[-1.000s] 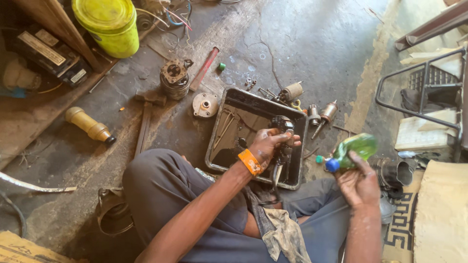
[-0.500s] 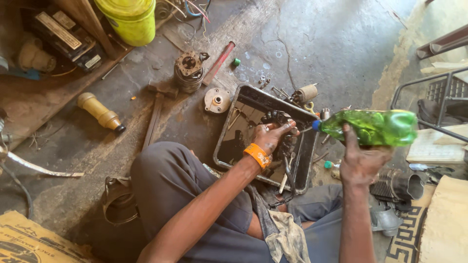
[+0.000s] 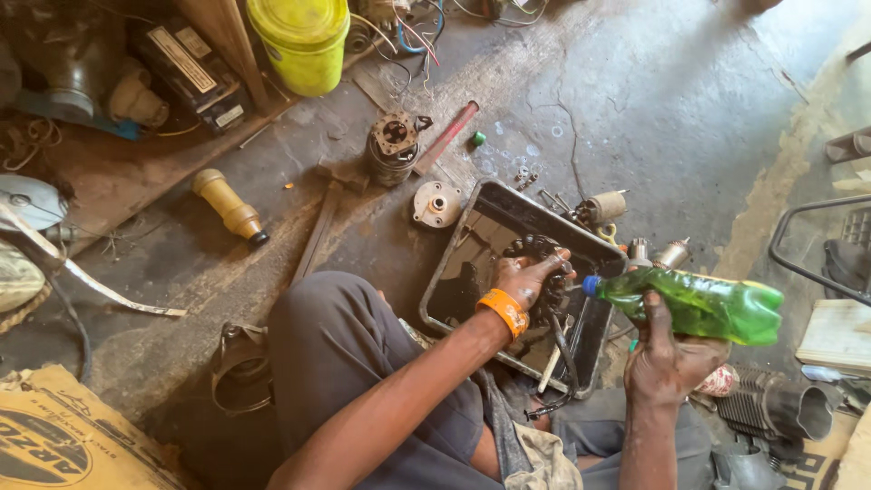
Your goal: The person sits on the floor and cleans a motor stator by pouring liquid from a green plastic bottle into its slots and scrubbing with a toothbrush. The person repeatedly rotates the stator to treat different sections and continues scrubbing and pouring until the end of the clip.
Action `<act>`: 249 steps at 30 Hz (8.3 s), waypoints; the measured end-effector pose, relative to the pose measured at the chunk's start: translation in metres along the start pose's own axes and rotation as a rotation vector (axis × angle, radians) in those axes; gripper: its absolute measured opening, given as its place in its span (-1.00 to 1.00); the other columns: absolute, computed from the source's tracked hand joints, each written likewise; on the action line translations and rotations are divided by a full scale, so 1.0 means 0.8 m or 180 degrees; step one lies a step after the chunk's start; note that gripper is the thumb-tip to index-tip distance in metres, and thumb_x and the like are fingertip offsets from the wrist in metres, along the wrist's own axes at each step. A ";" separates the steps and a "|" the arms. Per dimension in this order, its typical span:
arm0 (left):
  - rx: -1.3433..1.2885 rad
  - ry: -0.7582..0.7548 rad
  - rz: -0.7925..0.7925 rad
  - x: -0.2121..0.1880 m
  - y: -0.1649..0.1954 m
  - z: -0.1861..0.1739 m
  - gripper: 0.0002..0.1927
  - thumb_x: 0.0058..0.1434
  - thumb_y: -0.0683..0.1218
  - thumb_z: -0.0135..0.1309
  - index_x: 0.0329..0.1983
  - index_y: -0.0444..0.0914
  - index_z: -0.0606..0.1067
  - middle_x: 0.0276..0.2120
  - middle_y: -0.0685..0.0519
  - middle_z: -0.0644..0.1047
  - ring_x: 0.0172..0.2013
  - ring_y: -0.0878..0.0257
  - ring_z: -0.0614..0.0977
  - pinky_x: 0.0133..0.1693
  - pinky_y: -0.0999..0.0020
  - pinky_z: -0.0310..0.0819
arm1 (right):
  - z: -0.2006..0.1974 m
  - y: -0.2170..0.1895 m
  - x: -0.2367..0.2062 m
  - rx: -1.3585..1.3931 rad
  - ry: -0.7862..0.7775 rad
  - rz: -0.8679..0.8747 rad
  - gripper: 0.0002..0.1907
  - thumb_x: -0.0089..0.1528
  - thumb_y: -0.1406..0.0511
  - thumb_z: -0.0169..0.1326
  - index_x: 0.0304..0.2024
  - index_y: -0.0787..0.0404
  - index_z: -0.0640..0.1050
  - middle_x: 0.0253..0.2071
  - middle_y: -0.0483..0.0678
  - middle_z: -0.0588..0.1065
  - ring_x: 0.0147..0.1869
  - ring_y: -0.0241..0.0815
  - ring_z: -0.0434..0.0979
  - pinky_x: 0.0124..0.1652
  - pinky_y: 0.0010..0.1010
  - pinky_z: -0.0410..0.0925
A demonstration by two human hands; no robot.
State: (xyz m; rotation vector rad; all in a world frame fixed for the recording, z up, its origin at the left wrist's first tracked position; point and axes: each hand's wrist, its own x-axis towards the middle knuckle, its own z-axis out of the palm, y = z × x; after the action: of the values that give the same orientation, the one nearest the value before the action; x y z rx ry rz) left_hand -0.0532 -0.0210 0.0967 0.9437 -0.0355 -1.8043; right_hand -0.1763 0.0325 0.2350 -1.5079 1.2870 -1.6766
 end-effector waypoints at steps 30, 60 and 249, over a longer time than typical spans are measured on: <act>0.1352 -0.0781 0.0472 -0.030 -0.001 0.013 -0.39 -0.16 -0.36 0.37 0.03 -0.40 0.48 -0.10 -0.03 0.65 -0.12 0.24 0.66 -0.03 0.34 0.56 | -0.008 -0.007 0.019 0.0140 -0.0117 -0.0398 -0.69 0.33 0.47 0.18 0.06 0.49 0.41 0.03 0.33 0.54 0.08 0.19 0.70 0.08 -0.13 0.58; 0.1648 -0.0695 0.0512 -0.026 -0.022 0.012 -0.14 -0.25 -0.24 0.41 0.21 -0.43 0.39 0.12 -0.19 0.53 0.10 0.09 0.58 0.08 0.26 0.53 | 0.002 -0.006 0.041 0.0560 -0.0202 -0.0319 -0.68 0.38 0.56 0.17 0.13 0.46 0.39 0.05 0.18 0.54 0.10 0.09 0.67 0.12 -0.13 0.63; 0.0909 -0.0089 0.0520 -0.054 0.038 -0.034 -0.67 0.17 -0.20 0.31 -0.09 -0.50 0.53 -0.19 -0.18 0.68 -0.22 0.20 0.70 -0.12 0.39 0.62 | -0.016 0.087 -0.013 0.1408 -0.0252 0.1027 -0.53 0.45 0.49 0.11 0.33 0.28 0.23 0.14 0.14 0.43 0.19 0.05 0.60 0.18 -0.12 0.54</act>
State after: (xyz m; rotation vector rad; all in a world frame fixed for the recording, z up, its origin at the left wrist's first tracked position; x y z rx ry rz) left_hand -0.0071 0.0108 0.1160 1.0822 -0.3861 -1.6872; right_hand -0.2000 0.0172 0.1692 -1.0346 0.9727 -1.5432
